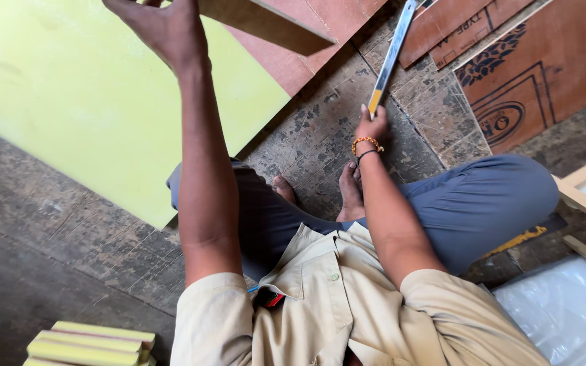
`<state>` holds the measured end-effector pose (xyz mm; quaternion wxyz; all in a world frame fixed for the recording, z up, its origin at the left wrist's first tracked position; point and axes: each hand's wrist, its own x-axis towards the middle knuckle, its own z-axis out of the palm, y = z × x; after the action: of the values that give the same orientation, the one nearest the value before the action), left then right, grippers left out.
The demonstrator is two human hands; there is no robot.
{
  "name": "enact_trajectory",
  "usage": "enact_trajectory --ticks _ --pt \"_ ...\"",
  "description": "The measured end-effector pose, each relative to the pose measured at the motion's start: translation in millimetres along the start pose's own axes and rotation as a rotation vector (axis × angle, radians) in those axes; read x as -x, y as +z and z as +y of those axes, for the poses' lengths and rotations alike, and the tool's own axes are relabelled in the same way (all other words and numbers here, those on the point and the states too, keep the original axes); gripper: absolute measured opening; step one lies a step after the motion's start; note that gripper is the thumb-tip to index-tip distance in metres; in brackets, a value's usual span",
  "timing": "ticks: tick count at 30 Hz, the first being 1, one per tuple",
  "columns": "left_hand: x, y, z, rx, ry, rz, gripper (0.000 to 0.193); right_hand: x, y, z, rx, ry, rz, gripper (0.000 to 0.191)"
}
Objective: The person sits on the workshop floor aligning plywood sheets edge to edge on top of a large yellow foam sheet, pressing them flat and adjusting their positions. The person then uses a spray gun to spray the foam surface and repositions the plywood and foam sheets.
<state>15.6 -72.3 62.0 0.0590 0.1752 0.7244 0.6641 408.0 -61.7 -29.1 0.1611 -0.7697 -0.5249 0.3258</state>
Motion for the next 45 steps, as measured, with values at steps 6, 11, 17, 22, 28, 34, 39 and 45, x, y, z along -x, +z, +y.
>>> enact_trajectory --ticks 6,11,17,22,28,34,39,45 --pt "-9.7 -25.3 18.7 -0.156 -0.201 -0.031 0.087 24.3 13.1 -37.1 -0.272 -0.565 -0.072 0.070" --pt "-7.8 -22.5 43.6 -0.187 -0.473 -0.025 0.099 57.5 46.1 -77.3 -0.737 -0.069 -0.399 0.037" --pt "-22.1 -27.7 83.1 -0.392 -0.559 -0.069 0.101 88.9 64.4 -99.1 -0.836 0.165 -0.466 0.024" --pt "-36.2 -46.9 86.1 -0.532 -0.466 -0.024 0.122 115.1 74.6 -108.7 -0.917 0.409 -0.556 0.027" --pt "-46.6 -77.3 54.9 -0.469 -0.607 -0.056 0.128 126.6 94.6 -96.4 -0.897 0.263 -0.586 0.024" --pt "-53.6 -80.3 5.9 -0.599 -0.514 -0.067 0.117 125.8 110.0 -82.4 -0.859 0.376 -0.600 0.021" --pt "-54.2 -58.1 -38.0 -0.750 -0.587 -0.068 0.132 124.5 116.1 -61.9 -0.823 0.423 -0.621 0.018" --pt "-55.2 -46.8 -61.3 -0.839 -0.636 -0.134 0.131 121.9 121.9 -49.4 -0.787 0.411 -0.608 0.016"
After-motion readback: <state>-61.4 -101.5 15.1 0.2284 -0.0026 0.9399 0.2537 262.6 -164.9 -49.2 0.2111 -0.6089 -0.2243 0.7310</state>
